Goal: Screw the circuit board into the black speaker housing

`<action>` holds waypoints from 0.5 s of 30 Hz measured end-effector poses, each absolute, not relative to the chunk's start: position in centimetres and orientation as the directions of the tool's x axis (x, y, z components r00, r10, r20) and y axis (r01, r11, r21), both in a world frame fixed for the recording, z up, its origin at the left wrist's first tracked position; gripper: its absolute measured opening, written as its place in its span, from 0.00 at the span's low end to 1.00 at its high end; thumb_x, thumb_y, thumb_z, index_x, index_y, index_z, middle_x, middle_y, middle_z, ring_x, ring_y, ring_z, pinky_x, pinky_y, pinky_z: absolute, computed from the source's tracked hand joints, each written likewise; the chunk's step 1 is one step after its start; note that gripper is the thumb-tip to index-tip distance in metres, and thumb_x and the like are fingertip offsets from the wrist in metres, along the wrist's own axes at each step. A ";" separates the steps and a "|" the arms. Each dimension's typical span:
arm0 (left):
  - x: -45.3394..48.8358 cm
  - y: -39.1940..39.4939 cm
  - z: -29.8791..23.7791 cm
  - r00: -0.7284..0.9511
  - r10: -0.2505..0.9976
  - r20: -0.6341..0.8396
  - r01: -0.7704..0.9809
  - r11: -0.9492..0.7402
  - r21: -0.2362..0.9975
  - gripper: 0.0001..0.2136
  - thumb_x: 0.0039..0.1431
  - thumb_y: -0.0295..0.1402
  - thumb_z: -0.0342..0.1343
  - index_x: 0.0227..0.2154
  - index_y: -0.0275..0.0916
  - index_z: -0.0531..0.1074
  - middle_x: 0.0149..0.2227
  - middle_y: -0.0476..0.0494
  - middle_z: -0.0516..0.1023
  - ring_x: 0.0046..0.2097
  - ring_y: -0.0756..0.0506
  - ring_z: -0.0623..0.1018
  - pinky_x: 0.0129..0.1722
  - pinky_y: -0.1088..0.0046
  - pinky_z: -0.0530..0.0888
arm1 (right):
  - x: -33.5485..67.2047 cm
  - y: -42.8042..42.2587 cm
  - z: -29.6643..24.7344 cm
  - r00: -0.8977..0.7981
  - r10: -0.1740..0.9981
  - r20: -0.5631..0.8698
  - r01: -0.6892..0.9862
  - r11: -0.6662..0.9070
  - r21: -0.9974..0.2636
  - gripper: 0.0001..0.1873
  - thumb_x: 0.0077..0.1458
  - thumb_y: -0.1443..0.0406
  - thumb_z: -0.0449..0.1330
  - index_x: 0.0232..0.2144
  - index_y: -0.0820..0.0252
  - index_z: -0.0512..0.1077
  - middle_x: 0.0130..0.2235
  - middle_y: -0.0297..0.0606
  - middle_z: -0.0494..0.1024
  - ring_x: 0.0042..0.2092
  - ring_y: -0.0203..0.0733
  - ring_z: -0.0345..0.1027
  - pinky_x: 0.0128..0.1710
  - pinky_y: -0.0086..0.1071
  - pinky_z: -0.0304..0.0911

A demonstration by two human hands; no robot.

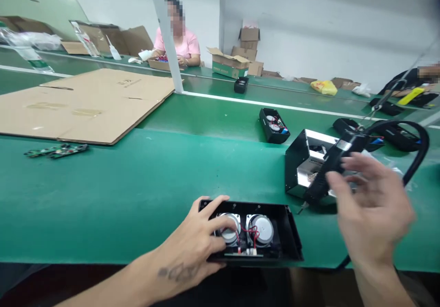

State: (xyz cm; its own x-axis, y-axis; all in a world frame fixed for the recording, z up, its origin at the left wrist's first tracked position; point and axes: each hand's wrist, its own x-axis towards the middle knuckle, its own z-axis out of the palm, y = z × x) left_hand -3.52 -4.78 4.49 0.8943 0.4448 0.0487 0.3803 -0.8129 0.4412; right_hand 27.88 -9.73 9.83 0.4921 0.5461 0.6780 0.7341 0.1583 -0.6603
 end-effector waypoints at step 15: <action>-4.1 -5.0 1.1 0.857 0.402 0.324 0.350 -0.913 0.208 0.06 0.51 0.31 0.67 0.31 0.50 0.78 0.60 0.55 0.82 0.74 0.31 0.62 0.66 0.48 0.57 | 31.8 -7.8 6.2 0.550 0.805 0.224 -0.056 0.303 -0.951 0.20 0.52 0.61 0.75 0.42 0.53 0.71 0.23 0.20 0.71 0.21 0.32 0.63 0.25 0.31 0.60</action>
State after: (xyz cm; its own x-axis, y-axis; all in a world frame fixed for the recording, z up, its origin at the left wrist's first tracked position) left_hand -4.05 -4.97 1.11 0.8566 0.4017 0.3238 0.3496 -0.9134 0.2084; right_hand 31.82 -7.79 6.18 0.5498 0.8047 0.2240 -0.0564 0.3033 -0.9512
